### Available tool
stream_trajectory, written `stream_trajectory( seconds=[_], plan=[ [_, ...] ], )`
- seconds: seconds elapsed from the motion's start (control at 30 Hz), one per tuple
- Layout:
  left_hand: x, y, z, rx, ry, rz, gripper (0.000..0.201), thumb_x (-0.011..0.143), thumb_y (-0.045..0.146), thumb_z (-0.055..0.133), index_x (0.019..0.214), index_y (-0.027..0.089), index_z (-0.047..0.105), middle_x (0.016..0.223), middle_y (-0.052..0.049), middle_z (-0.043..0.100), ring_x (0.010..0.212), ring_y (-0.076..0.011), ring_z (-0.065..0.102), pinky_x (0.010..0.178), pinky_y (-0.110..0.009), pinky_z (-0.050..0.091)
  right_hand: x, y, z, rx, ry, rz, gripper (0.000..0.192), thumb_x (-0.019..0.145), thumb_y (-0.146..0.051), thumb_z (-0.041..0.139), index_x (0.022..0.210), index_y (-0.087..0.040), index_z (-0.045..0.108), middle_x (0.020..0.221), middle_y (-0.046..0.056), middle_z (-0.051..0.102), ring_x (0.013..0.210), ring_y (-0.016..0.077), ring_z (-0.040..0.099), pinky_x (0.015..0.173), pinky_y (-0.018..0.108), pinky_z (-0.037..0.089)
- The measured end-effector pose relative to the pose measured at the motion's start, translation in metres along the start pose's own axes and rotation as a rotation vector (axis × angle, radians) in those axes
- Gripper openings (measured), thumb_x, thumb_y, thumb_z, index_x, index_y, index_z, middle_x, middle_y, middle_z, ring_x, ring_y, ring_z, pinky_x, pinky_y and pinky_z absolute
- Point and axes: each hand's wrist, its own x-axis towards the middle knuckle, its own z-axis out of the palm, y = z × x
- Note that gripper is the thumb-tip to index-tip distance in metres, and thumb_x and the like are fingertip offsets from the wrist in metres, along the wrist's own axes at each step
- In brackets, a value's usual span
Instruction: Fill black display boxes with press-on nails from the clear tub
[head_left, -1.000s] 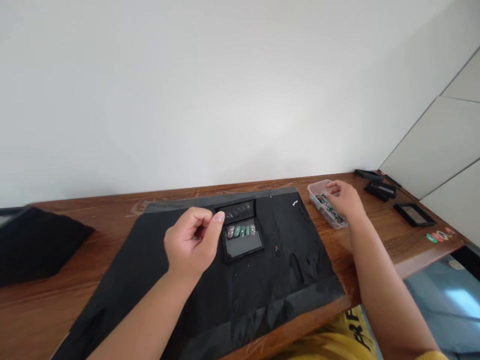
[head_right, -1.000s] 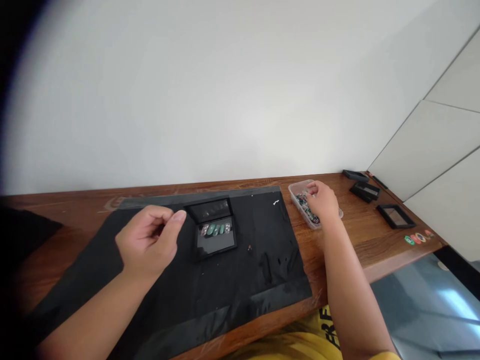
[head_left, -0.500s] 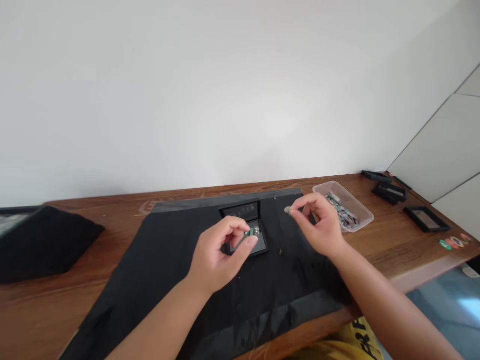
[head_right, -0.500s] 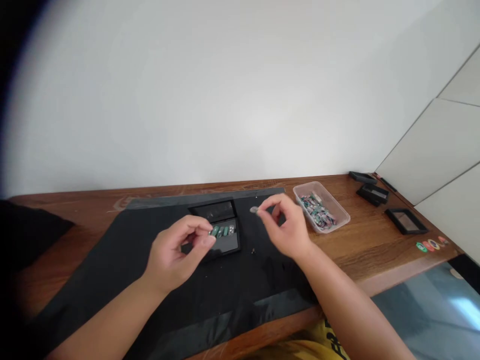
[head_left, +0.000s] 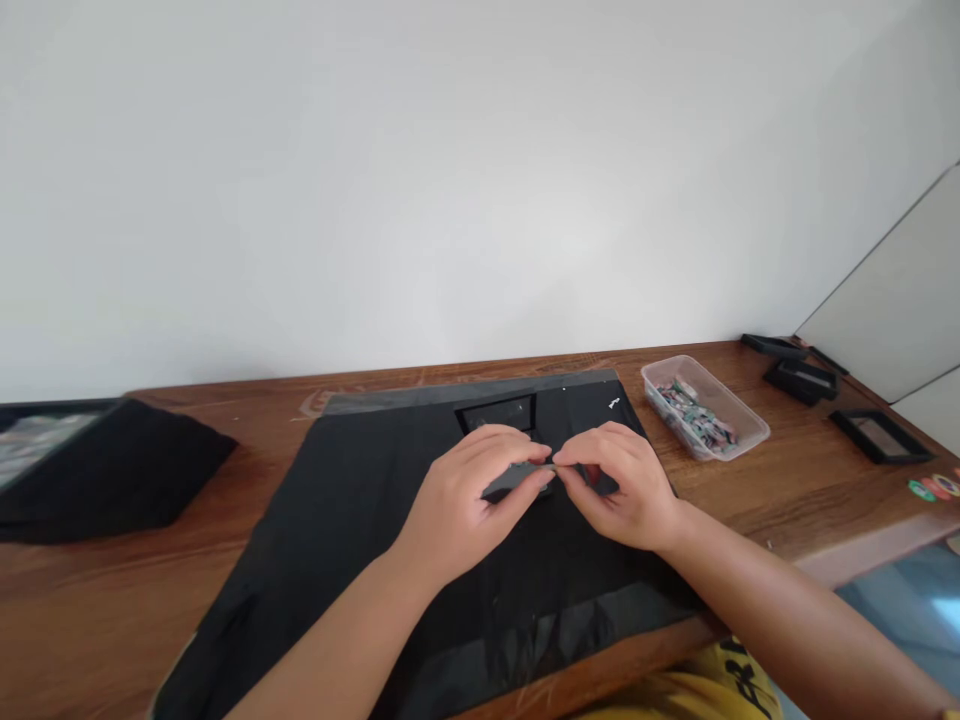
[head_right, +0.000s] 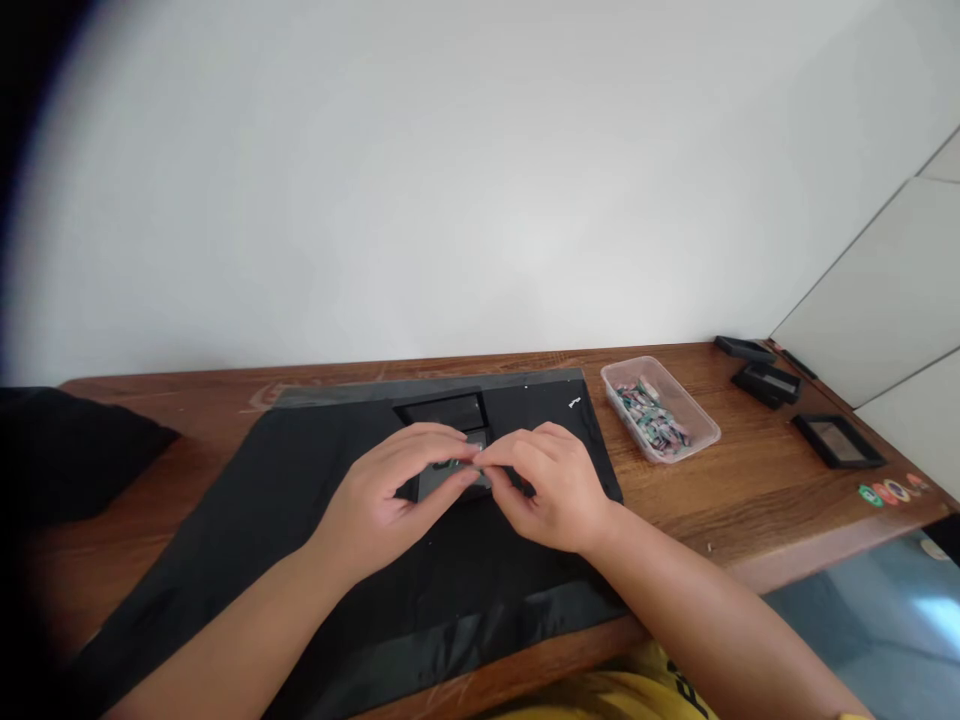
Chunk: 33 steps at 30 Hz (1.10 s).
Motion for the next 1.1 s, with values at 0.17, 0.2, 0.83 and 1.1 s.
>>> stream_trajectory(
  seconds=[0.17, 0.2, 0.83, 1.1],
  plan=[
    [-0.001, 0.000, 0.001, -0.037, -0.023, -0.001, 0.016, 0.108, 0.021, 0.072, 0.106, 0.028, 0.086, 0.097, -0.004, 0.090, 0.090, -0.0233, 0.087, 0.083, -0.037, 0.074, -0.003, 0.000, 0.001, -0.017, -0.008, 0.039, 0.018, 0.107, -0.013, 0.065, 0.116, -0.029, 0.067, 0.094, 0.000, 0.087, 0.059, 0.0146, 0.069, 0.066, 0.033, 0.055],
    [-0.001, 0.000, 0.000, -0.043, -0.022, -0.007, 0.015, 0.107, 0.020, 0.072, 0.106, 0.028, 0.086, 0.097, -0.004, 0.090, 0.089, -0.0229, 0.087, 0.082, -0.036, 0.074, -0.004, 0.001, 0.001, -0.008, -0.006, 0.056, 0.019, 0.107, -0.014, 0.065, 0.118, -0.029, 0.067, 0.093, 0.000, 0.086, 0.059, 0.0147, 0.070, 0.067, 0.033, 0.056],
    [0.006, -0.009, -0.016, -0.072, -0.018, -0.032, 0.021, 0.104, 0.021, 0.077, 0.085, 0.028, 0.081, 0.091, -0.002, 0.091, 0.085, -0.0218, 0.089, 0.080, -0.033, 0.075, -0.015, 0.011, 0.011, 0.232, 0.024, 0.393, 0.013, 0.107, -0.016, 0.064, 0.113, -0.027, 0.060, 0.099, 0.003, 0.075, 0.084, 0.0168, 0.076, 0.079, 0.030, 0.066],
    [-0.001, -0.031, -0.031, 0.021, -0.175, -0.084, 0.028, 0.105, 0.032, 0.075, 0.080, 0.034, 0.088, 0.086, 0.000, 0.090, 0.075, -0.0207, 0.086, 0.076, -0.031, 0.073, -0.016, 0.014, 0.009, 0.267, -0.054, 0.493, 0.011, 0.105, -0.016, 0.061, 0.107, -0.027, 0.063, 0.086, -0.001, 0.069, 0.072, 0.0153, 0.073, 0.073, 0.029, 0.063]
  ],
)
